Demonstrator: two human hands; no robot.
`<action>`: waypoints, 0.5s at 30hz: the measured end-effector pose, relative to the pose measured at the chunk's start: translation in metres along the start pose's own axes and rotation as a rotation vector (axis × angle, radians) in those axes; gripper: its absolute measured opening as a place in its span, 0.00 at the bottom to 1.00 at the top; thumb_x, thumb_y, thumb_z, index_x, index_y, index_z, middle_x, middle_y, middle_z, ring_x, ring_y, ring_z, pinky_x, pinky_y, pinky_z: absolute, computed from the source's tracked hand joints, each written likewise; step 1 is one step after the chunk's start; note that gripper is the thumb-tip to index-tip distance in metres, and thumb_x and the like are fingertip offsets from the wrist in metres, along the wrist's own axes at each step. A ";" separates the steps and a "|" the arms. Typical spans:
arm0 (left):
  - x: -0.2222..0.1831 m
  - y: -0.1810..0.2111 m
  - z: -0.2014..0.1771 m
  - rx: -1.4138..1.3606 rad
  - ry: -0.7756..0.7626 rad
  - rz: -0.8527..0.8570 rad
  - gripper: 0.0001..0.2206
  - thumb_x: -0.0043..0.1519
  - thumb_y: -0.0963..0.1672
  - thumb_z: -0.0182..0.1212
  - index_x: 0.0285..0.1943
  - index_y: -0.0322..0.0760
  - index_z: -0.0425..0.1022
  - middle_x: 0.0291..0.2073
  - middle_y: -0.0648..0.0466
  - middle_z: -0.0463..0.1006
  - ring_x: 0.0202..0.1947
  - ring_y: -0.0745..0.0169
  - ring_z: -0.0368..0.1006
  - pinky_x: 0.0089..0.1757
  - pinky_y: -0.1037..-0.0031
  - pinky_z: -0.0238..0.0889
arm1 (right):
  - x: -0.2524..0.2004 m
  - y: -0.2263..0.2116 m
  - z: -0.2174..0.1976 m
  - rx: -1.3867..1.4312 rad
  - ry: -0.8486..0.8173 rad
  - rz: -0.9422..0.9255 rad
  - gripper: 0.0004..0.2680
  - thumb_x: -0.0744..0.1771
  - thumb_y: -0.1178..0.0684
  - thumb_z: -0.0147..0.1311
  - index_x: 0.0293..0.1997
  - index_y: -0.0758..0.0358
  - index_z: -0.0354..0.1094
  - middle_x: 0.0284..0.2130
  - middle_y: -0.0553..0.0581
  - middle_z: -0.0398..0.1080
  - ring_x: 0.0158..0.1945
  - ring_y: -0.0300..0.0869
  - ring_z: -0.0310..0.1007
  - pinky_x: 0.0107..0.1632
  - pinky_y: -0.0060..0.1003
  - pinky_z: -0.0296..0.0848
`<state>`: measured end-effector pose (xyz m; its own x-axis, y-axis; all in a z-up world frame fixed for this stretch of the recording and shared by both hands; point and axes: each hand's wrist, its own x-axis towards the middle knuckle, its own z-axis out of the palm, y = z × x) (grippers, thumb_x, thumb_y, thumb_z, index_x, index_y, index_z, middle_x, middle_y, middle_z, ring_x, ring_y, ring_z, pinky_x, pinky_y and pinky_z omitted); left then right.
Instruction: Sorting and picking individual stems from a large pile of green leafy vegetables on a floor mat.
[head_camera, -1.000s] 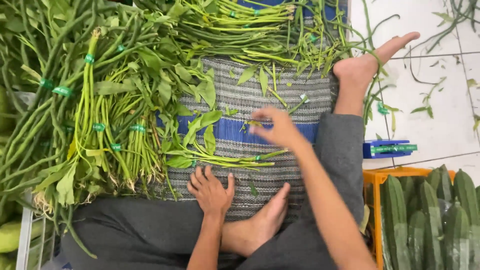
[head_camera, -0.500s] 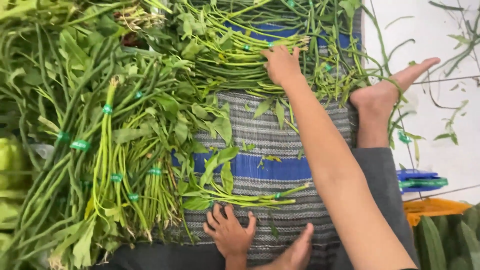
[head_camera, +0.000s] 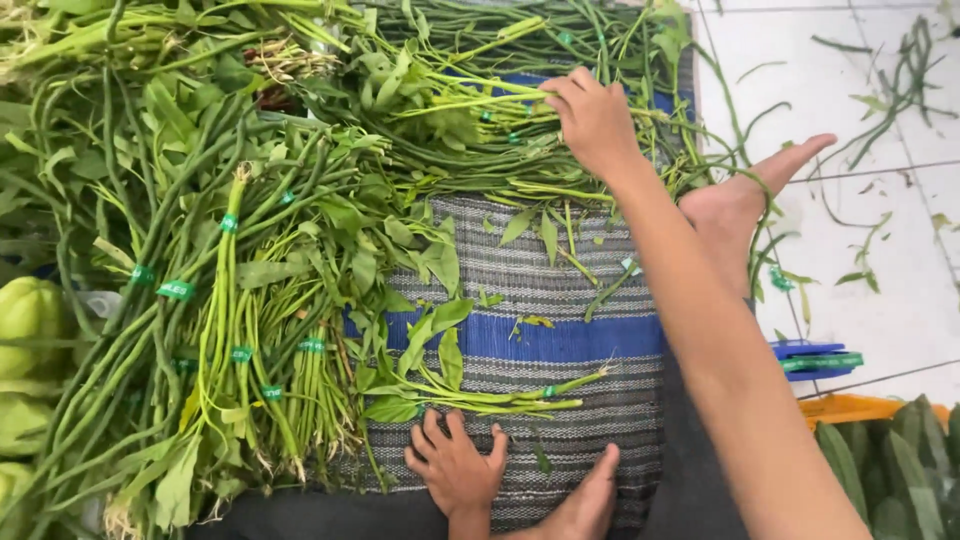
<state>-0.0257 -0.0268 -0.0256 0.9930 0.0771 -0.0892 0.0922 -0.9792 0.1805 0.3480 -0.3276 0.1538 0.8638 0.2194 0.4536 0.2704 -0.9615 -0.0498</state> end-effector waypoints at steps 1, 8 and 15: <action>0.001 0.000 0.000 -0.009 0.021 0.001 0.29 0.52 0.63 0.53 0.53 0.46 0.70 0.60 0.43 0.66 0.62 0.38 0.59 0.60 0.43 0.47 | 0.001 -0.002 -0.012 0.023 0.034 -0.029 0.09 0.74 0.53 0.45 0.55 0.56 0.74 0.38 0.48 0.70 0.31 0.37 0.62 0.43 0.35 0.59; 0.002 0.001 0.000 -0.006 -0.026 -0.042 0.30 0.51 0.63 0.56 0.54 0.47 0.69 0.63 0.45 0.64 0.65 0.38 0.56 0.62 0.43 0.45 | -0.015 -0.045 -0.100 0.296 0.293 0.147 0.07 0.70 0.64 0.53 0.52 0.69 0.75 0.36 0.57 0.71 0.28 0.42 0.63 0.31 0.36 0.61; 0.004 0.002 -0.002 -0.042 -0.086 -0.037 0.30 0.52 0.62 0.56 0.55 0.46 0.69 0.62 0.42 0.65 0.66 0.33 0.57 0.61 0.38 0.48 | 0.006 0.007 -0.088 0.268 0.171 0.280 0.08 0.71 0.59 0.53 0.55 0.62 0.75 0.39 0.59 0.77 0.32 0.41 0.69 0.37 0.34 0.68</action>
<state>-0.0215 -0.0281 -0.0240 0.9791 0.0944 -0.1803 0.1330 -0.9672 0.2164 0.3182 -0.3479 0.2347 0.8426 -0.0962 0.5299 0.1560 -0.8981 -0.4111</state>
